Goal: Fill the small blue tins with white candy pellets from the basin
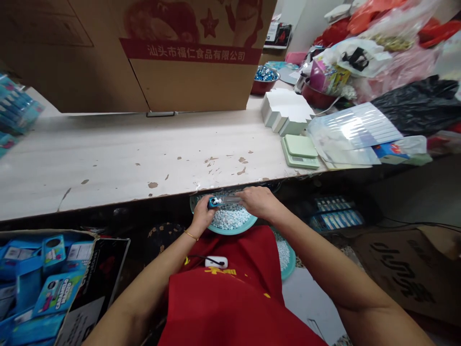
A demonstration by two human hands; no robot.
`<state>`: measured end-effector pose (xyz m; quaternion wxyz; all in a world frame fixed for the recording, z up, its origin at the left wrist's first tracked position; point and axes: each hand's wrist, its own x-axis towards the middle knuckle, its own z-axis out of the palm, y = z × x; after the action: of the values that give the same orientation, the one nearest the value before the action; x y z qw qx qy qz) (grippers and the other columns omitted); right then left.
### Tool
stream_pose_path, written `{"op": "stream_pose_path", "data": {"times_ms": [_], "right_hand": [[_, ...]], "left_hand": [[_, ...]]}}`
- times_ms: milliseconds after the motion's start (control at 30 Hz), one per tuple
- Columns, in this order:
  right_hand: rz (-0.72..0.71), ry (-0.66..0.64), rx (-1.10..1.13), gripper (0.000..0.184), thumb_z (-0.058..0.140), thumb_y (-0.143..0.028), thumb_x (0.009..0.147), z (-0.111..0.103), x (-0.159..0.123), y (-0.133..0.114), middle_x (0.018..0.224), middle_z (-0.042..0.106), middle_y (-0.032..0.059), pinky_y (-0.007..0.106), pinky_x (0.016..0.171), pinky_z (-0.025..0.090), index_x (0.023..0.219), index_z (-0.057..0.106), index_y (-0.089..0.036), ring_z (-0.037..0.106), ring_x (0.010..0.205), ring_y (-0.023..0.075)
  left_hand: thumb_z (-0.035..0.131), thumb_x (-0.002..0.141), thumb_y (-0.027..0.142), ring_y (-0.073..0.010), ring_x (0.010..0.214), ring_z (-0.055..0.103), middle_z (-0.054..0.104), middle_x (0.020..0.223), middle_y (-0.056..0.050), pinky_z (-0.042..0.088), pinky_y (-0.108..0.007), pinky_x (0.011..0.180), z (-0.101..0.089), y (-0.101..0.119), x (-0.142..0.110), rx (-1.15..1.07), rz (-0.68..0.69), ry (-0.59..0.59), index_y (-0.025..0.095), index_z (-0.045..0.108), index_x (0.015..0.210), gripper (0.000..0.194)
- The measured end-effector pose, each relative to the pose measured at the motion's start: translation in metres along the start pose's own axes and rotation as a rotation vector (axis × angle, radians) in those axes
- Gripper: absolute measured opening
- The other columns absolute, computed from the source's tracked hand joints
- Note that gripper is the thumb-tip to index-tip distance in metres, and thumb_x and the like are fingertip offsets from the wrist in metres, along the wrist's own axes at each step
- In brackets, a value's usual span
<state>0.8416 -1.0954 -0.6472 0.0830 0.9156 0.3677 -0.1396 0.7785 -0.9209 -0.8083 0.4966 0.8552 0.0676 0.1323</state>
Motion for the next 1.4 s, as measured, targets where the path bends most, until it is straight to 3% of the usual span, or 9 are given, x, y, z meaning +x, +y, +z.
{"op": "stream_pose_path", "data": {"times_ms": [267, 567, 767, 967, 1067, 1133, 1233, 1300, 1400], "right_hand": [[0.104, 0.045, 0.072, 0.035, 0.040, -0.034, 0.087, 0.027, -0.021, 0.033, 0.107, 0.065, 0.0046, 0.032, 0.073, 0.047, 0.117, 0.057, -0.029, 0.062, 0.093, 0.0232], [0.055, 0.110, 0.217, 0.032, 0.047, -0.035, 0.084, 0.024, -0.015, 0.021, 0.107, 0.066, 0.0023, 0.029, 0.078, 0.045, 0.114, 0.060, -0.031, 0.061, 0.095, 0.0211], [0.186, 0.338, 0.641, 0.035, 0.047, -0.037, 0.083, 0.074, -0.035, 0.072, 0.109, 0.066, 0.0029, 0.030, 0.084, 0.045, 0.112, 0.063, -0.024, 0.060, 0.099, 0.0219], [0.261, 0.235, 0.895, 0.034, 0.050, -0.035, 0.079, 0.159, -0.038, 0.066, 0.100, 0.069, 0.0042, 0.032, 0.079, 0.047, 0.106, 0.067, -0.022, 0.063, 0.090, 0.0238], [0.309, 0.249, 0.918, 0.036, 0.049, -0.037, 0.079, 0.181, -0.041, 0.053, 0.101, 0.069, 0.0057, 0.033, 0.079, 0.046, 0.106, 0.066, -0.021, 0.063, 0.091, 0.0251], [0.339, 0.301, 0.965, 0.039, 0.049, -0.039, 0.078, 0.192, -0.047, 0.049, 0.103, 0.068, 0.0071, 0.034, 0.081, 0.045, 0.107, 0.066, -0.020, 0.062, 0.093, 0.0254], [0.424, 0.396, 1.127, 0.045, 0.052, -0.043, 0.074, 0.208, -0.056, 0.051, 0.103, 0.068, 0.0092, 0.034, 0.081, 0.045, 0.108, 0.064, -0.015, 0.062, 0.090, 0.0240], [0.498, 0.425, 1.213, 0.050, 0.055, -0.045, 0.071, 0.216, -0.058, 0.054, 0.097, 0.069, 0.0100, 0.034, 0.078, 0.046, 0.107, 0.064, -0.013, 0.062, 0.084, 0.0228], [0.500, 0.398, 1.272, 0.054, 0.057, -0.047, 0.067, 0.217, -0.053, 0.052, 0.087, 0.069, 0.0086, 0.032, 0.069, 0.047, 0.107, 0.064, -0.011, 0.060, 0.073, 0.0197]], "left_hand": [[0.066, 0.063, 0.019, -0.0202, 0.092, 0.056, 0.061, 0.095, -0.004, 0.041, -0.034, 0.086, -0.002, 0.001, -0.004, -0.226, -0.118, 0.053, 0.018, 0.056, 0.099, 0.037], [0.072, 0.055, 0.023, -0.0160, 0.081, 0.057, 0.060, 0.085, -0.001, 0.045, -0.030, 0.081, 0.012, 0.013, -0.009, -0.608, -0.296, 0.072, 0.018, 0.054, 0.094, 0.043], [0.073, 0.057, 0.025, -0.0165, 0.081, 0.059, 0.062, 0.088, -0.001, 0.047, -0.031, 0.078, -0.031, 0.052, -0.009, -0.653, -0.240, 0.041, 0.018, 0.054, 0.099, 0.046], [0.069, 0.062, 0.025, -0.0162, 0.082, 0.057, 0.061, 0.087, -0.001, 0.046, -0.030, 0.079, -0.064, 0.063, 0.078, -0.414, 0.029, 0.241, 0.017, 0.053, 0.096, 0.039], [0.069, 0.059, 0.021, -0.0176, 0.081, 0.057, 0.060, 0.084, -0.002, 0.046, -0.031, 0.079, -0.060, 0.046, 0.128, -0.207, 0.009, 0.287, 0.016, 0.054, 0.094, 0.038], [0.066, 0.061, 0.018, -0.0184, 0.083, 0.057, 0.060, 0.091, -0.005, 0.046, -0.031, 0.077, -0.057, 0.036, 0.136, -0.138, -0.031, 0.314, 0.015, 0.053, 0.099, 0.040], [0.061, 0.068, 0.020, -0.0188, 0.087, 0.057, 0.057, 0.106, -0.011, 0.046, -0.031, 0.076, -0.059, 0.027, 0.094, -0.086, 0.005, 0.385, 0.015, 0.048, 0.114, 0.048], [0.057, 0.074, 0.028, -0.0191, 0.086, 0.057, 0.060, 0.099, -0.009, 0.045, -0.032, 0.079, -0.060, 0.022, 0.041, 0.002, 0.024, 0.292, 0.016, 0.054, 0.108, 0.036], [0.059, 0.071, 0.036, -0.0215, 0.080, 0.060, 0.066, 0.079, -0.006, 0.045, -0.031, 0.078, -0.050, 0.008, -0.040, -0.014, -0.169, -0.334, 0.018, 0.064, 0.077, 0.019]]}}
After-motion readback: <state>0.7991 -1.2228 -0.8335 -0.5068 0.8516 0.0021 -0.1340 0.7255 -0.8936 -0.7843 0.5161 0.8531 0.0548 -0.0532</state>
